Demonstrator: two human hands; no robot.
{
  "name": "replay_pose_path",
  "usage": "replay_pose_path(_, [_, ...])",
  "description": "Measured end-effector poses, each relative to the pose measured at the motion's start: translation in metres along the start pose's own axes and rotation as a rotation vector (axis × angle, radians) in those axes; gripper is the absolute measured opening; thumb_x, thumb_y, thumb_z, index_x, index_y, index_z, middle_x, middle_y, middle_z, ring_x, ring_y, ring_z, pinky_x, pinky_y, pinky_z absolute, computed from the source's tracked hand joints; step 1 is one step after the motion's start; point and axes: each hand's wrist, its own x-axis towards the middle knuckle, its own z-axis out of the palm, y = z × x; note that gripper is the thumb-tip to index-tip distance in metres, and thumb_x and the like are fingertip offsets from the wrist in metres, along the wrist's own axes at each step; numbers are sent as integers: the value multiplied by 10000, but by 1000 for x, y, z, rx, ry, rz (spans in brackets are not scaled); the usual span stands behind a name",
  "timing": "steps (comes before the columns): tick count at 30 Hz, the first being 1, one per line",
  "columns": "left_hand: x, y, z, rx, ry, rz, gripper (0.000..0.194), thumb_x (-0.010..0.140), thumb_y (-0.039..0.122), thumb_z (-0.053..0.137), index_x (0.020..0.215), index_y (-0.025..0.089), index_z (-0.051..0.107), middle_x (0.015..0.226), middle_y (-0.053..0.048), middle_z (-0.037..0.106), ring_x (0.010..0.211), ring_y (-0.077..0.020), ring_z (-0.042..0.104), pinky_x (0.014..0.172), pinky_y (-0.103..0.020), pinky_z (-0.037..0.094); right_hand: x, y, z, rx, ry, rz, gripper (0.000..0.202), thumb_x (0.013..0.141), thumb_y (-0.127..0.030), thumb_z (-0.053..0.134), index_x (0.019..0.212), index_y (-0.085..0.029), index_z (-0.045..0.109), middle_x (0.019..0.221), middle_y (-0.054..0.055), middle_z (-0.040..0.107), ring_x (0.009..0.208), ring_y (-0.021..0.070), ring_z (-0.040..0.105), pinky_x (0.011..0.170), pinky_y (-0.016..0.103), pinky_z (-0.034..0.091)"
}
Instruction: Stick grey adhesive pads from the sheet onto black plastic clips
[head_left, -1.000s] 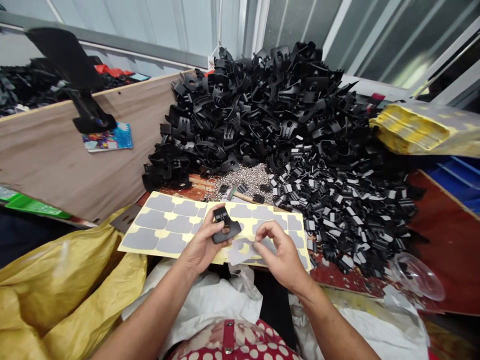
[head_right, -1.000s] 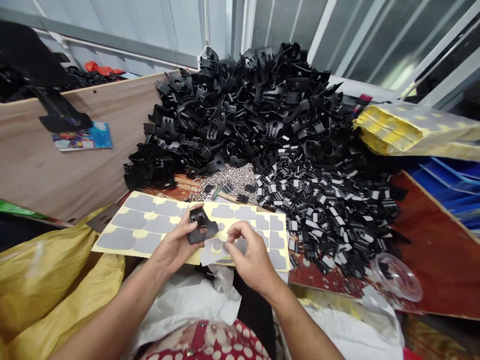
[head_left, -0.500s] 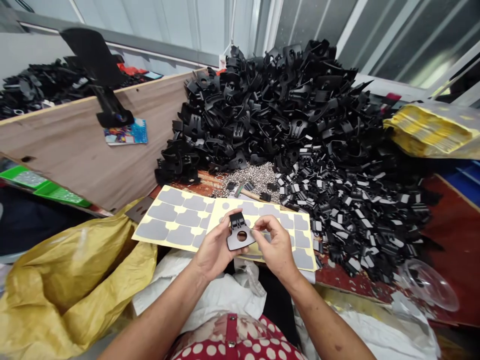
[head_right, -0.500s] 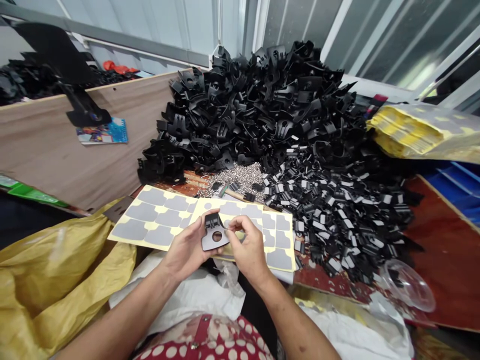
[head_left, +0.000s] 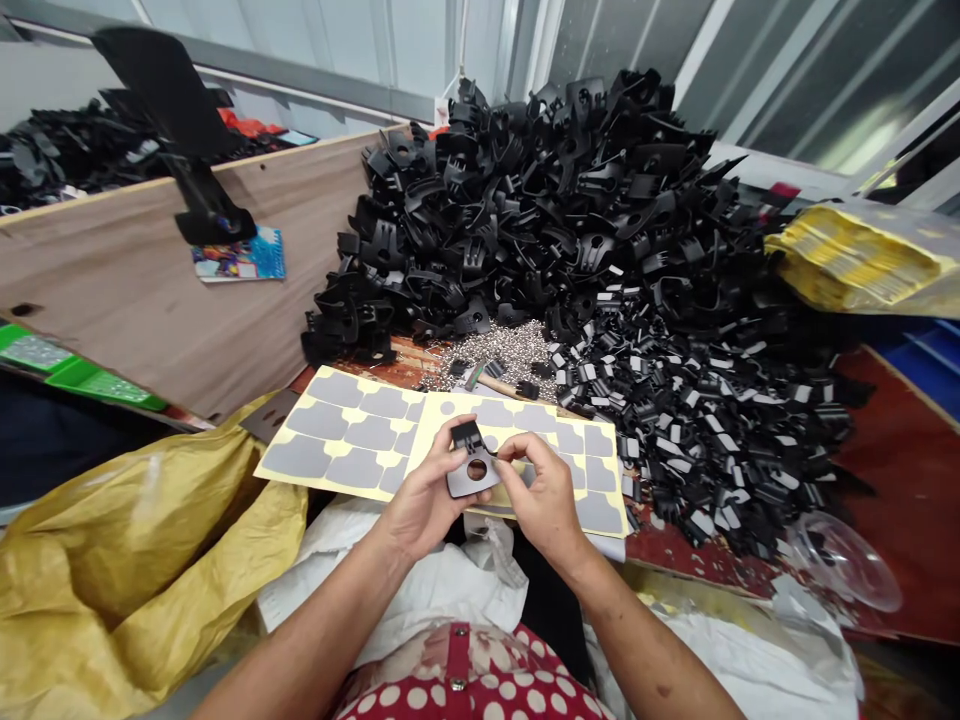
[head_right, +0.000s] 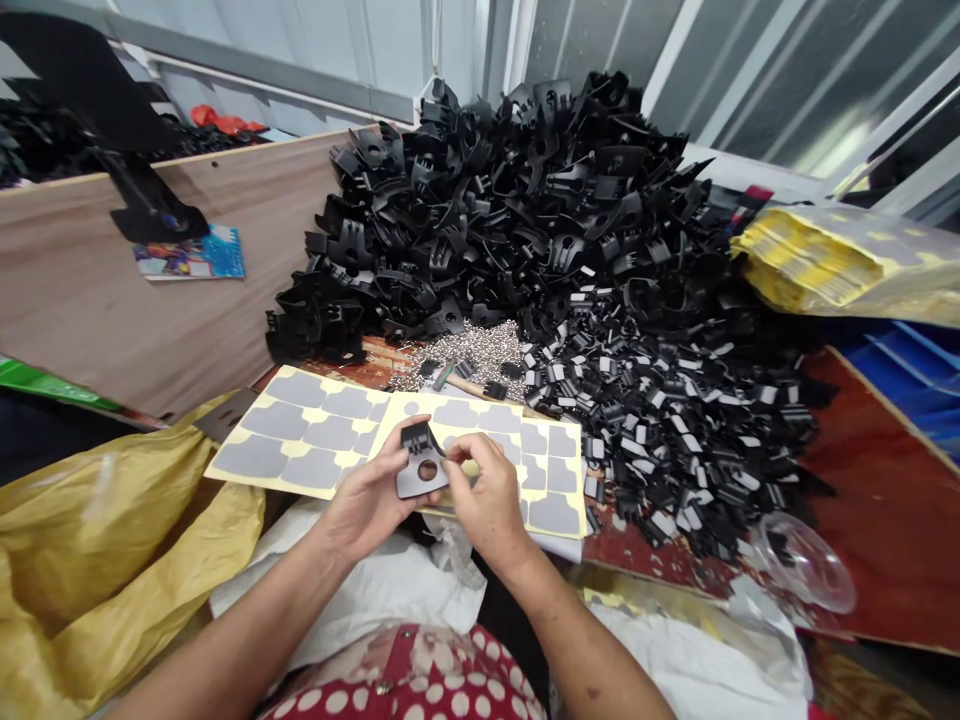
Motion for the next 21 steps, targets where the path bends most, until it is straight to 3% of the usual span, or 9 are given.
replay_pose_path(3, [3, -9, -1, 124, 35, 65, 610, 806, 273, 781, 1339, 327, 488, 1015, -6, 597, 831, -169, 611, 711, -295, 551, 0, -2, 0, -71, -5, -83, 127, 888, -105, 579, 870, -231, 578, 840, 5, 650, 847, 196, 619, 790, 318, 480])
replay_pose_path(6, [9, -22, -7, 328, 169, 289, 515, 799, 276, 796, 1235, 299, 523, 939, 30, 560, 782, -130, 569, 706, -239, 507, -3, 0, 5, -183, -34, -212, 176, 896, -79, 562, 975, -236, 575, 885, 23, 643, 882, 213, 613, 794, 337, 497])
replay_pose_path(9, [13, -33, -18, 533, 295, 520, 405, 802, 245, 781, 1142, 262, 561, 1001, 17, 573, 862, -130, 573, 805, -236, 495, -10, 4, 11, -354, -30, -385, 355, 918, -61, 534, 1231, -227, 535, 1117, 104, 604, 978, 231, 605, 823, 363, 530])
replay_pose_path(11, [12, -38, -24, 585, 345, 579, 391, 802, 228, 776, 1129, 260, 563, 1031, 12, 578, 863, -130, 579, 813, -240, 500, -15, 4, 12, -494, 23, -484, 459, 925, -77, 559, 1350, -235, 483, 1247, 145, 549, 1028, 245, 595, 870, 405, 530])
replay_pose_path(13, [10, -41, -28, 565, 368, 576, 395, 817, 247, 772, 1140, 272, 546, 996, 18, 576, 800, -128, 582, 735, -233, 509, -16, 2, 9, -616, 94, -500, 497, 917, -194, 668, 1375, -251, 482, 1287, 156, 538, 1066, 286, 586, 930, 491, 496])
replay_pose_path(16, [4, -38, -29, 528, 352, 563, 400, 830, 311, 786, 1141, 286, 536, 957, 18, 575, 731, -132, 585, 630, -224, 502, -13, -5, 3, -535, 71, -309, 541, 836, -374, 791, 1295, -241, 536, 1209, 137, 600, 1076, 326, 586, 949, 535, 460])
replay_pose_path(21, [-16, -18, -25, 598, 144, 464, 435, 813, 303, 813, 1190, 278, 598, 943, -27, 628, 764, -182, 634, 689, -277, 556, -2, -8, 0, 167, -299, 126, 241, 912, -206, 589, 1150, -239, 565, 827, -24, 618, 783, 162, 614, 759, 291, 500])
